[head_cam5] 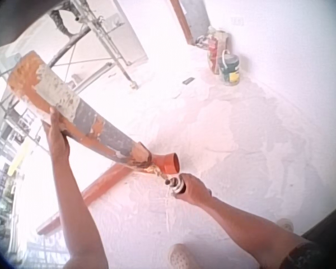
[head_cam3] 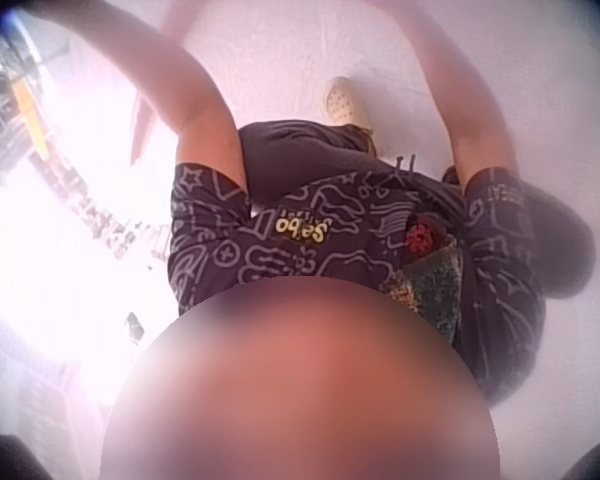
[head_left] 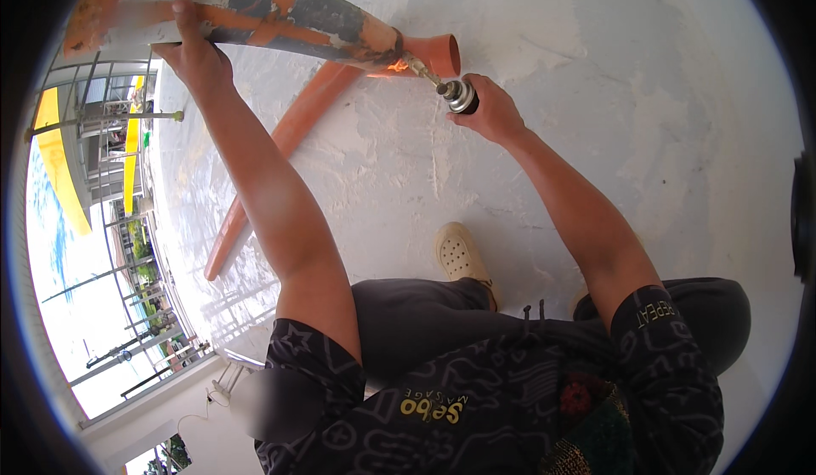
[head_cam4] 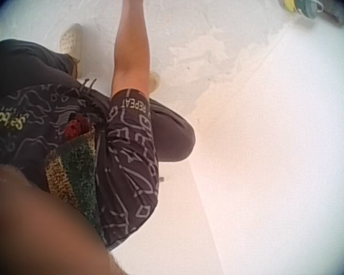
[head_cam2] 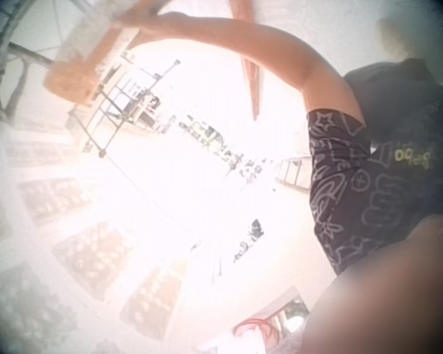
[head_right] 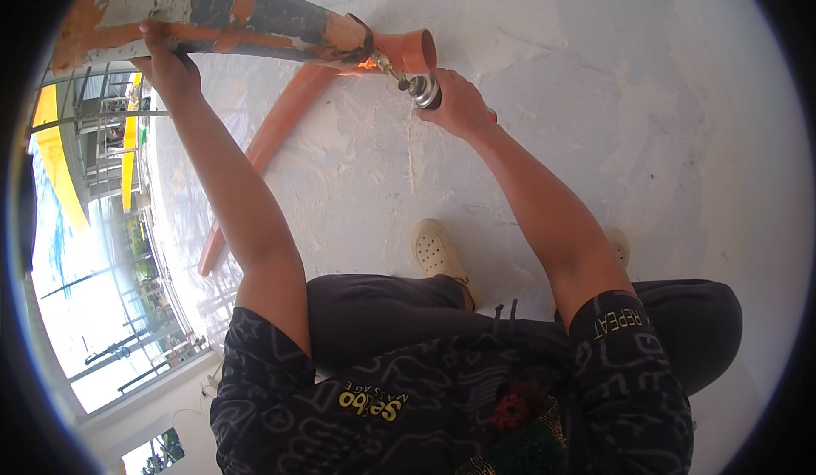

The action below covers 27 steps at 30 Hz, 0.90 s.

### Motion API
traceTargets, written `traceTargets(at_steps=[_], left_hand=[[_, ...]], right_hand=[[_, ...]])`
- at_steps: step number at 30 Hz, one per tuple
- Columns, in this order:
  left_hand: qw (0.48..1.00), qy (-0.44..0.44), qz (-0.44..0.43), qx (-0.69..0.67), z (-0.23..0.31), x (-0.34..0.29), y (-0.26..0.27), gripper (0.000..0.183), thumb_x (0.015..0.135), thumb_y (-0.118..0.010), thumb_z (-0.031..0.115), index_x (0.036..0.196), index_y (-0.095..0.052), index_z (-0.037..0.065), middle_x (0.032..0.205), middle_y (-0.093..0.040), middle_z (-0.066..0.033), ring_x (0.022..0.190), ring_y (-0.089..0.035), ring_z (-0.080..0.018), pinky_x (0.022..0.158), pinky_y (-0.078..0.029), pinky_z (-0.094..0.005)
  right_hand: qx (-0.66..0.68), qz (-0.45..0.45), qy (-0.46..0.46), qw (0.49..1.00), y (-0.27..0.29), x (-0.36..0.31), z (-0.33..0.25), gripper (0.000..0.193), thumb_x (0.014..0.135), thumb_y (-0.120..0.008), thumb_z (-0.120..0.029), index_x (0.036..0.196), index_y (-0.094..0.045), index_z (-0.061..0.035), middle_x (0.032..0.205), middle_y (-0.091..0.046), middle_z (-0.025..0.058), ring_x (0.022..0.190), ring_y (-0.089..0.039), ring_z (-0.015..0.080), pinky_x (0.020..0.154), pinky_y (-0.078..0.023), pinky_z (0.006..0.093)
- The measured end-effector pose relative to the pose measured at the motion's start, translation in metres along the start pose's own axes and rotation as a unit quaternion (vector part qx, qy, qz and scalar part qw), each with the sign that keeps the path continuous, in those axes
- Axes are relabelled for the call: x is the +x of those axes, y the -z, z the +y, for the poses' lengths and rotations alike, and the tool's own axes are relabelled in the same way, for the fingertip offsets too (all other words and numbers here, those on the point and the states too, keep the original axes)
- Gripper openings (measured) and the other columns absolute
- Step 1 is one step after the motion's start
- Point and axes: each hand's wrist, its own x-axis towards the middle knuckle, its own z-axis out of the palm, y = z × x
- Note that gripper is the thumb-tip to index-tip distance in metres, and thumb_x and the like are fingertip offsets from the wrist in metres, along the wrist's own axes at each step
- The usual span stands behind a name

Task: The person uses a blowtorch to heat a section of an orange pipe. They rotate the pipe to apply heat evenly around the circumference.

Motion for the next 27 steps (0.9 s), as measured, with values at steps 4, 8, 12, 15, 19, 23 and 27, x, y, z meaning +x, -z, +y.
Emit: traceTargets(at_steps=[4,8,12,15,19,23,27], left_hand=[[1.0,-0.005,0.001,0.008,-0.015,-0.007,0.04,0.111,0.089,-0.092,0.047,0.159,-0.024,-0.006,0.151,-0.051,-0.0217,0.142,-0.052,-0.0294,0.121,-0.041,-0.0444],[1.0,0.01,-0.003,0.021,-0.033,-0.009,0.067,0.108,0.091,-0.09,0.047,0.162,-0.021,0.001,0.155,-0.05,-0.0191,0.144,-0.051,-0.031,0.123,-0.042,-0.0491],[1.0,-0.002,0.005,0.021,-0.05,-0.008,0.075,0.106,0.09,-0.091,0.049,0.156,-0.028,-0.006,0.149,-0.052,-0.0207,0.14,-0.053,-0.0281,0.12,-0.041,-0.0437],[1.0,-0.007,0.003,0.029,-0.061,-0.006,0.078,0.106,0.09,-0.09,0.05,0.156,-0.029,-0.007,0.149,-0.052,-0.0206,0.139,-0.053,-0.028,0.12,-0.04,-0.0439],[0.999,-0.019,-0.008,0.03,-0.077,0.0,0.084,0.107,0.089,-0.091,0.049,0.156,-0.029,-0.007,0.149,-0.052,-0.0204,0.14,-0.052,-0.0283,0.12,-0.039,-0.0444],[0.999,-0.016,-0.019,0.042,-0.092,0.006,0.098,0.108,0.089,-0.091,0.048,0.159,-0.028,-0.004,0.152,-0.051,-0.0194,0.143,-0.05,-0.0292,0.122,-0.038,-0.0453],[0.998,0.0,-0.014,0.068,-0.103,0.009,0.108,0.109,0.09,-0.09,0.048,0.164,-0.024,0.003,0.158,-0.049,-0.0177,0.147,-0.049,-0.0304,0.125,-0.04,-0.0472]], right_hand=[[0.0,-0.013,-0.014,1.0,-0.039,-0.001,-0.008,0.076,0.079,-0.095,-0.035,0.14,-0.06,-0.0073,0.133,-0.069,0.0163,0.123,-0.069,0.0371,0.104,-0.056,0.0482],[-0.004,-0.012,-0.013,1.0,-0.069,0.004,-0.008,0.078,0.079,-0.095,-0.036,0.142,-0.059,-0.0067,0.134,-0.069,0.0161,0.125,-0.068,0.0366,0.106,-0.056,0.0477],[-0.004,-0.014,-0.024,1.0,-0.086,0.014,-0.003,0.079,0.08,-0.095,-0.036,0.143,-0.059,-0.0067,0.136,-0.068,0.0164,0.126,-0.068,0.0366,0.107,-0.056,0.0478],[0.003,-0.015,-0.015,1.0,-0.094,0.023,0.0,0.08,0.079,-0.095,-0.035,0.144,-0.059,-0.0068,0.137,-0.068,0.0166,0.126,-0.068,0.0371,0.107,-0.056,0.0481],[-0.006,-0.009,-0.006,1.0,-0.107,0.033,0.003,0.076,0.079,-0.095,-0.035,0.14,-0.06,-0.0067,0.134,-0.069,0.017,0.124,-0.068,0.0375,0.106,-0.056,0.0484],[-0.006,-0.016,-0.004,1.0,-0.123,0.038,0.004,0.072,0.08,-0.095,-0.035,0.136,-0.061,-0.0069,0.13,-0.069,0.0175,0.121,-0.069,0.0376,0.104,-0.056,0.049],[-0.012,-0.011,0.005,1.0,-0.14,0.042,0.008,0.071,0.08,-0.095,-0.035,0.135,-0.061,-0.0068,0.129,-0.069,0.018,0.12,-0.069,0.0381,0.103,-0.056,0.0494]])
